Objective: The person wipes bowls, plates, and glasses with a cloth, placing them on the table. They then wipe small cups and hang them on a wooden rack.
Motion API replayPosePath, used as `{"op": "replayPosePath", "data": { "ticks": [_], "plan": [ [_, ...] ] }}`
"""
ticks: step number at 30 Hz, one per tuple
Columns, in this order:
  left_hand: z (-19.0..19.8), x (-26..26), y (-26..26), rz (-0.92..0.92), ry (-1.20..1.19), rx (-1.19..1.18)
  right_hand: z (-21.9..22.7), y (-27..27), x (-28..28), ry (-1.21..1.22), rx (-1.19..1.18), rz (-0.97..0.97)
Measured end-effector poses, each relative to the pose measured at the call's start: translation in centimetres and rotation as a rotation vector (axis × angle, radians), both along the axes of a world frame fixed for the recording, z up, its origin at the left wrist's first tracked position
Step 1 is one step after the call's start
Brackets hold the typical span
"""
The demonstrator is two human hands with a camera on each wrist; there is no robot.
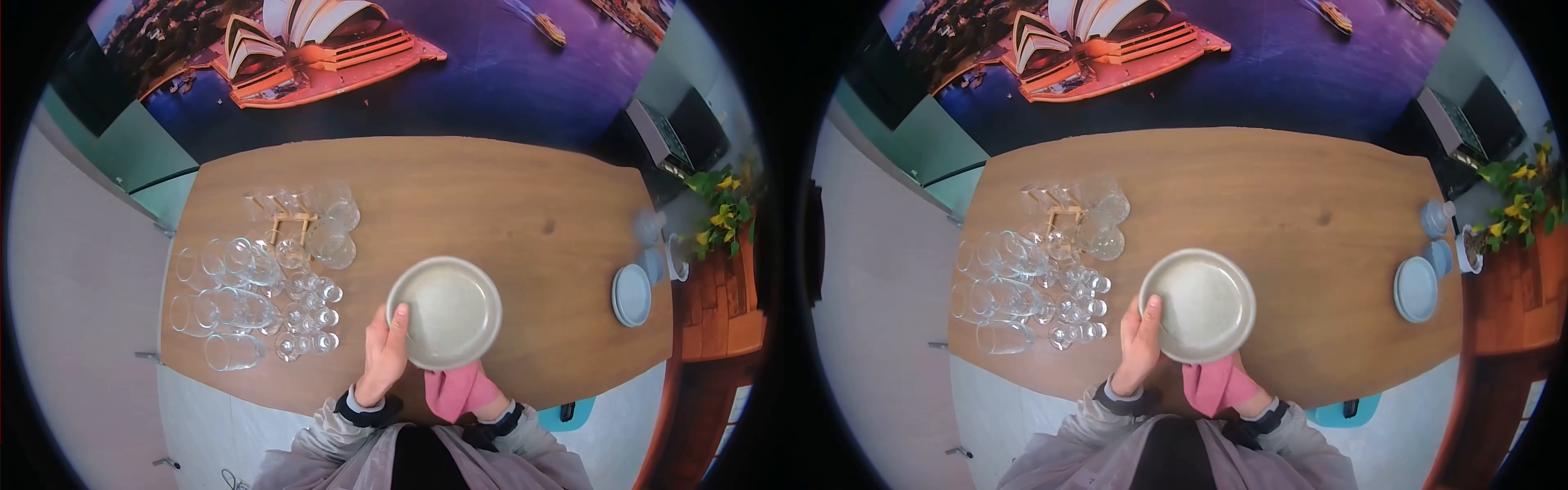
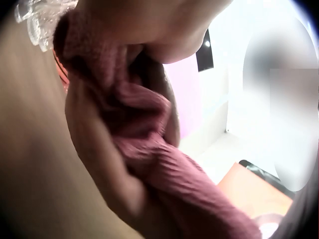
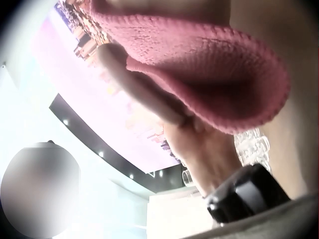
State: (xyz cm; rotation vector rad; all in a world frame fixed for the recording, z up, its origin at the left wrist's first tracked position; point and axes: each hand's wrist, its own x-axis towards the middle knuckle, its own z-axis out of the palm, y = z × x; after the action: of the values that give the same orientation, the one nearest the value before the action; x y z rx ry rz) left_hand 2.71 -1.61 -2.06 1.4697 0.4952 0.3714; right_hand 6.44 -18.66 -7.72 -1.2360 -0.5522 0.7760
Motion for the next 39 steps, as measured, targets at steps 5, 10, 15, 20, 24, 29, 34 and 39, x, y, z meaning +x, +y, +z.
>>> {"op": "replayPosePath", "data": {
  "ticks": [5, 10, 15, 20, 24, 29, 34, 39],
  "plan": [
    [1.1, -0.5, 0.8, 0.167, 0.041, 0.398, 4.3, 0.5, 1.6, -0.127, -0.025, -0.201],
    [2.7, -1.2, 0.9, -0.075, 0.188, 0.408, 7.9, -0.7, 3.7, -0.440, -0.188, -0.516],
    [3.3, -1.0, 0.9, -0.395, 0.093, 0.444, 10.0, 0.7, 6.4, -1.245, -0.469, -0.253],
    [2.4, -1.6, 0.4, -0.202, 0.136, 0.394, 6.1, 0.3, 5.3, -0.955, -0.475, -0.560],
    [3.0, -2.0, 1.1, -0.299, 0.199, 0.408, 5.4, -1.0, 5.4, -0.819, -0.377, -0.605],
    [4.4, -0.7, 2.7, -0.579, 0.307, 0.534, 8.8, -2.1, 6.9, -0.967, -0.386, -0.123],
    [0.9, -0.7, 2.0, -0.455, 0.065, 0.480, 9.0, -0.6, 6.8, -1.043, -0.453, -0.184],
    [1.9, 0.1, 0.9, 0.027, 0.193, 0.374, 6.2, -0.1, 1.9, -1.135, -0.594, -0.426]
  ]
}}
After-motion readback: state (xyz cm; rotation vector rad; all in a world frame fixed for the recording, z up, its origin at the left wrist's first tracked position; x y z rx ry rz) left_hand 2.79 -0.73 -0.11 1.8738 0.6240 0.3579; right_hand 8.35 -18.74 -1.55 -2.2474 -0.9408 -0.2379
